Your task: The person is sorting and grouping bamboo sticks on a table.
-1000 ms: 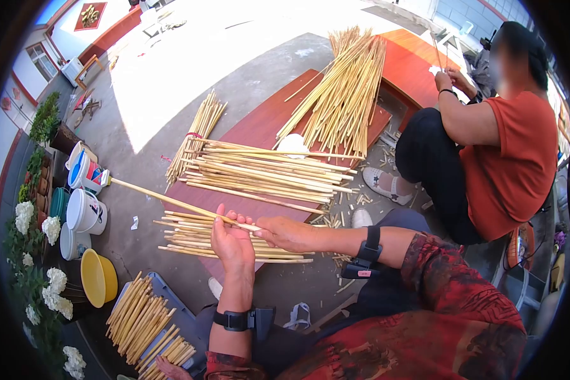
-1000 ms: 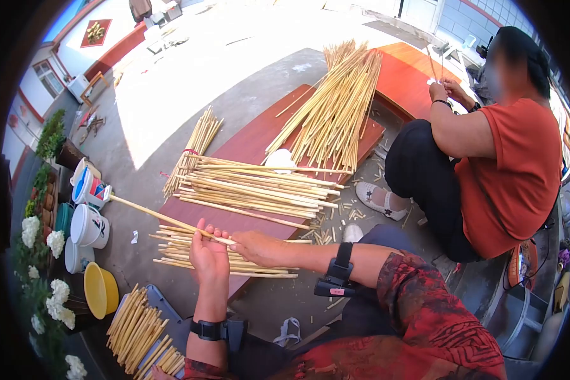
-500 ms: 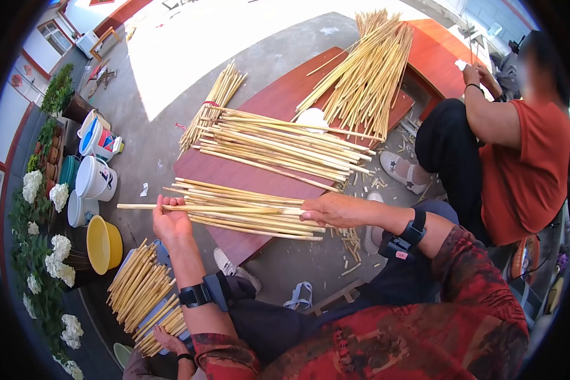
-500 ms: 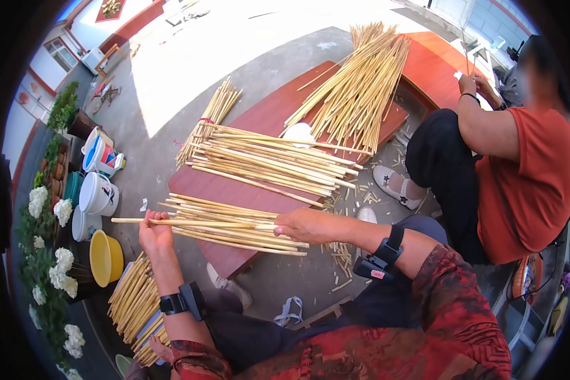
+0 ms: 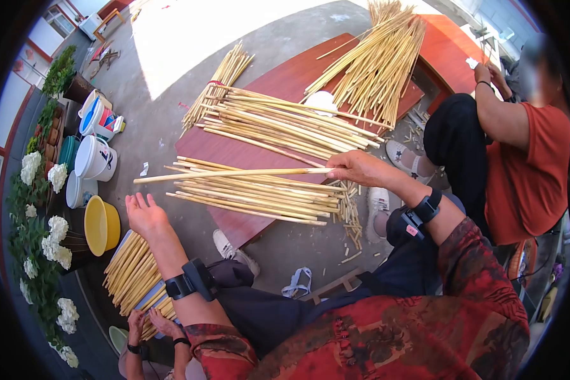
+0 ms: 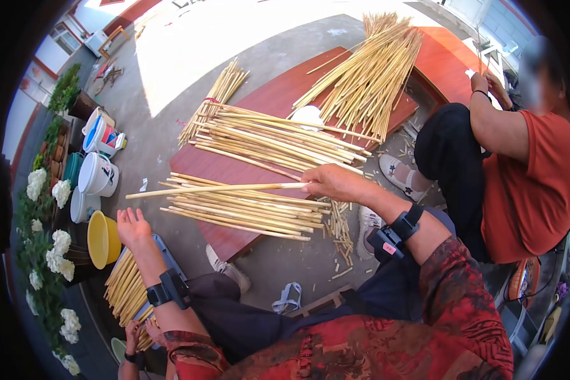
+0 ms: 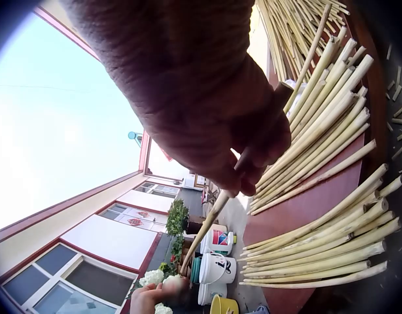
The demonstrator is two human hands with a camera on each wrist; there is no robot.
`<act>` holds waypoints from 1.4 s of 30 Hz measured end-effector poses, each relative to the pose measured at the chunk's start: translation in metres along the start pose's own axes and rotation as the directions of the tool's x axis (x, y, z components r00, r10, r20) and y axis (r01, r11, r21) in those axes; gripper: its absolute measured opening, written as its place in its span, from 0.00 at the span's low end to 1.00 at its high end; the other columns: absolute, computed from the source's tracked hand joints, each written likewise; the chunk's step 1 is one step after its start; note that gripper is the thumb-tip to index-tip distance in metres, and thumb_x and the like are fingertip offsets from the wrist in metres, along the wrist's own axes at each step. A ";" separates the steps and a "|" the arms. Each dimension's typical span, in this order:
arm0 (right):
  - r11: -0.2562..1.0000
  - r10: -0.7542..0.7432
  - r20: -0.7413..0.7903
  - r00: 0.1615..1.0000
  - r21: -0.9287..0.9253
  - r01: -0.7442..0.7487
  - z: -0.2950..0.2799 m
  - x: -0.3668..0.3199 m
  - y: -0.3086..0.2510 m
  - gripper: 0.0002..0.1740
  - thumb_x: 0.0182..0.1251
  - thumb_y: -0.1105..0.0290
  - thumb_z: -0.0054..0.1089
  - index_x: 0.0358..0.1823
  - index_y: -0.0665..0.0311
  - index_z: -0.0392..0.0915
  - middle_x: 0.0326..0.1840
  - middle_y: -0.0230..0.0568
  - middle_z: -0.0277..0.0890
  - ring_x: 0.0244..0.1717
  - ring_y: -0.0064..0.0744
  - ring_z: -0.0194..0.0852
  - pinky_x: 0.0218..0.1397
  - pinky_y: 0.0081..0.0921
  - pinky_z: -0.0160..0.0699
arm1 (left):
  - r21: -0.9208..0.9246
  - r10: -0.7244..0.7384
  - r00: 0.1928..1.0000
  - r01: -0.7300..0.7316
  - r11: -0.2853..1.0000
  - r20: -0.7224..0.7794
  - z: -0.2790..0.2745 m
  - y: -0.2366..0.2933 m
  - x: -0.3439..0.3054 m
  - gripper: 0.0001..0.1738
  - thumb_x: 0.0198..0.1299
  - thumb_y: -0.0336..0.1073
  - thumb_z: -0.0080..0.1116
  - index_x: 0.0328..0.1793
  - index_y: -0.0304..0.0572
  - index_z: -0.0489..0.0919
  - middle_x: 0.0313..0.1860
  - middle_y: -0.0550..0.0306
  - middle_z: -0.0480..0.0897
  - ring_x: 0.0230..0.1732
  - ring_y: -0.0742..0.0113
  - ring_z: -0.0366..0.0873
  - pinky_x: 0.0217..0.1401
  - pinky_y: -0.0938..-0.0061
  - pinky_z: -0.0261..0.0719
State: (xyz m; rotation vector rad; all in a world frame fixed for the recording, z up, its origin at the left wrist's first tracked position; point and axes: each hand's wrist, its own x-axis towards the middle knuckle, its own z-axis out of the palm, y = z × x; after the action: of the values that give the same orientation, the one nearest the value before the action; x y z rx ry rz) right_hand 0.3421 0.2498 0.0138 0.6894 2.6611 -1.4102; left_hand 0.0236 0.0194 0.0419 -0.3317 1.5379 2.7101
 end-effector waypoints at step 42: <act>0.987 0.035 -0.088 0.996 -0.151 -0.048 0.083 0.038 0.055 0.13 0.54 0.68 0.52 0.39 0.68 0.74 0.36 0.56 0.72 0.41 0.52 0.70 0.45 0.37 0.68 | -0.057 -0.259 0.937 0.280 0.958 0.236 0.008 -0.006 -0.019 0.17 0.59 0.29 0.36 0.55 0.32 0.64 0.50 0.50 0.70 0.53 0.58 0.68 0.56 0.62 0.67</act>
State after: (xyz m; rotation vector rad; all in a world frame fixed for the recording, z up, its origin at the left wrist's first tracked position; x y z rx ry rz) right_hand 0.3173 0.2243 -0.0867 0.8006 2.7644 -1.1774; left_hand 0.0414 0.0315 0.0441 -0.2078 1.2153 2.5063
